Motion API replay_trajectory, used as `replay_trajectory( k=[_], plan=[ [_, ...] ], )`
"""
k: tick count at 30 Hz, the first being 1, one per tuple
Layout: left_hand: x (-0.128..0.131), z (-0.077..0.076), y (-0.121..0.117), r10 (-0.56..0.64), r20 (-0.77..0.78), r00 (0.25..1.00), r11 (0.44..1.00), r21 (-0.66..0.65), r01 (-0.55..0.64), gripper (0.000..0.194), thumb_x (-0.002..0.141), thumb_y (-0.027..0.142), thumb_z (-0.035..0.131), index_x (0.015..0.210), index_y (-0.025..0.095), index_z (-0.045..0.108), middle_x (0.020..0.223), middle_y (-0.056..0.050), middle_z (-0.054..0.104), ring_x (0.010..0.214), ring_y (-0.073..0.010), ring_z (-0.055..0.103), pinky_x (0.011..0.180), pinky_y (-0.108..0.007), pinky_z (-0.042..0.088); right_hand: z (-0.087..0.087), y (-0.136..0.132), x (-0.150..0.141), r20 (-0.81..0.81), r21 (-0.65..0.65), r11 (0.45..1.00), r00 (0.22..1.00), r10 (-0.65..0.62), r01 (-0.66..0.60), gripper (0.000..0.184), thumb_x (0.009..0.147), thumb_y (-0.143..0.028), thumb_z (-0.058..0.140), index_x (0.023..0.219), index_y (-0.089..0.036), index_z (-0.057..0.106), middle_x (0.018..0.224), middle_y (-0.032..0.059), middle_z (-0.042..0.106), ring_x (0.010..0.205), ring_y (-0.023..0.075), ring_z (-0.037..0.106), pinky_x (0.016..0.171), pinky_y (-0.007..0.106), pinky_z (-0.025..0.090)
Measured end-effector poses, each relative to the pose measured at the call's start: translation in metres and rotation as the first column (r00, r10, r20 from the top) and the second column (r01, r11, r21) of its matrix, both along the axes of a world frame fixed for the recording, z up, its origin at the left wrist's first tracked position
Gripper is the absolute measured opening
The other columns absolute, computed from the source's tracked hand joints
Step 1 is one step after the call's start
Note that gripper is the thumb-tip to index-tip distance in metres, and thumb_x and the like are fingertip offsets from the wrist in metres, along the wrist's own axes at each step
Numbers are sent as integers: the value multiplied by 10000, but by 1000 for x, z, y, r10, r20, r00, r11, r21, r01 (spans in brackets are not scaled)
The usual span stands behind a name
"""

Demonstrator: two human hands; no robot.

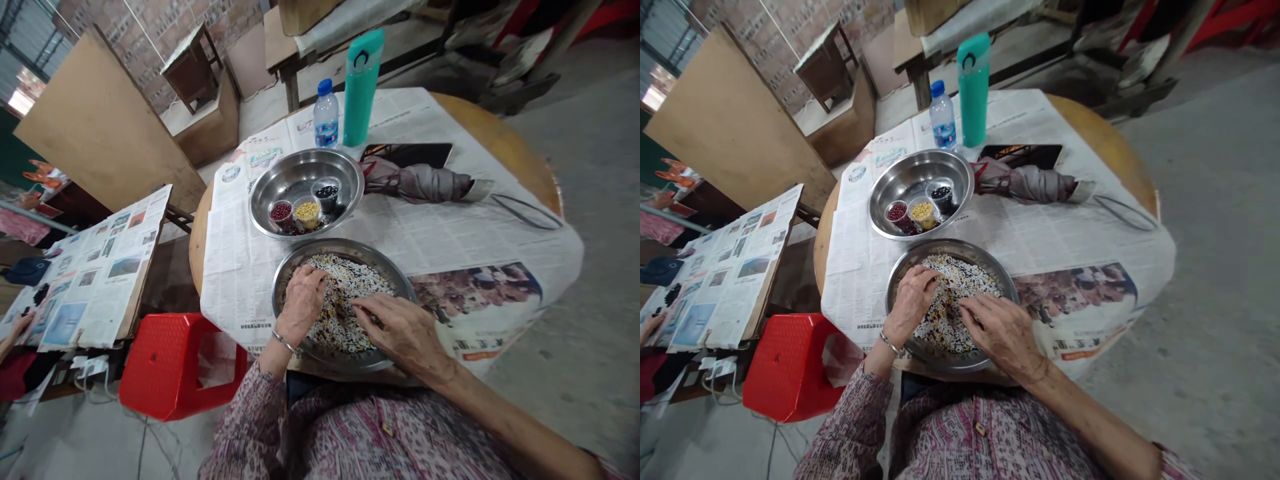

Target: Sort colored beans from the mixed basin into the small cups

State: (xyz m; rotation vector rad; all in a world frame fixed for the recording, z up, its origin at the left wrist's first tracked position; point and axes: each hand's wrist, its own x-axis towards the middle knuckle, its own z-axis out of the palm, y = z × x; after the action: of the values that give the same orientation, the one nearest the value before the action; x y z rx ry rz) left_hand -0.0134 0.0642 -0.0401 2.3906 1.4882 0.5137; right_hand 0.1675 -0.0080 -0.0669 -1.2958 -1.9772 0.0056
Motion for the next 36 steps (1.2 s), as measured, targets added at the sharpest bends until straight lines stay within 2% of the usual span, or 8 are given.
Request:
replay_trajectory(
  k=[11,20,28,33,36],
  plan=[
    [0,-8,-1,34,43,998,999,-32,-33,162,944,151,591,997,191,739,942,-51,712,956,-179,668,965,-320,542,1,0,0,6,-9,1000,1000,2,-2,120,948,-167,565,932,-168,684,851,40,753,770,182,697,723,307,459],
    [-4,3,-14,57,65,996,998,-13,-56,136,950,187,605,978,184,738,915,-47,724,917,-165,673,931,-301,552,0,-1,1,10,-11,1000,1000,5,-5,133,948,-174,559,922,-168,690,859,41,759,768,182,697,722,312,462],
    [-9,3,-28,108,109,988,994,-7,-108,154,963,217,595,1041,202,726,941,-47,760,906,-177,698,919,-335,561,-2,-1,1,-5,-69,998,1000,3,-3,167,948,-195,547,924,-181,713,870,34,767,774,183,703,721,321,474],
    [-11,8,-37,97,176,980,995,-3,-98,203,989,182,528,1081,186,709,1011,-61,763,948,-178,699,923,-328,559,-4,-2,2,12,-52,999,1000,1,-1,155,951,-196,556,939,-175,709,874,35,760,784,190,700,743,323,474],
    [-12,11,-40,104,231,967,994,-7,-106,169,969,171,563,1037,178,719,961,-59,758,893,-175,701,865,-310,566,-4,-2,2,18,-48,999,1000,9,-8,151,954,-203,557,940,-176,705,869,33,757,780,188,697,745,318,475]
  ],
)
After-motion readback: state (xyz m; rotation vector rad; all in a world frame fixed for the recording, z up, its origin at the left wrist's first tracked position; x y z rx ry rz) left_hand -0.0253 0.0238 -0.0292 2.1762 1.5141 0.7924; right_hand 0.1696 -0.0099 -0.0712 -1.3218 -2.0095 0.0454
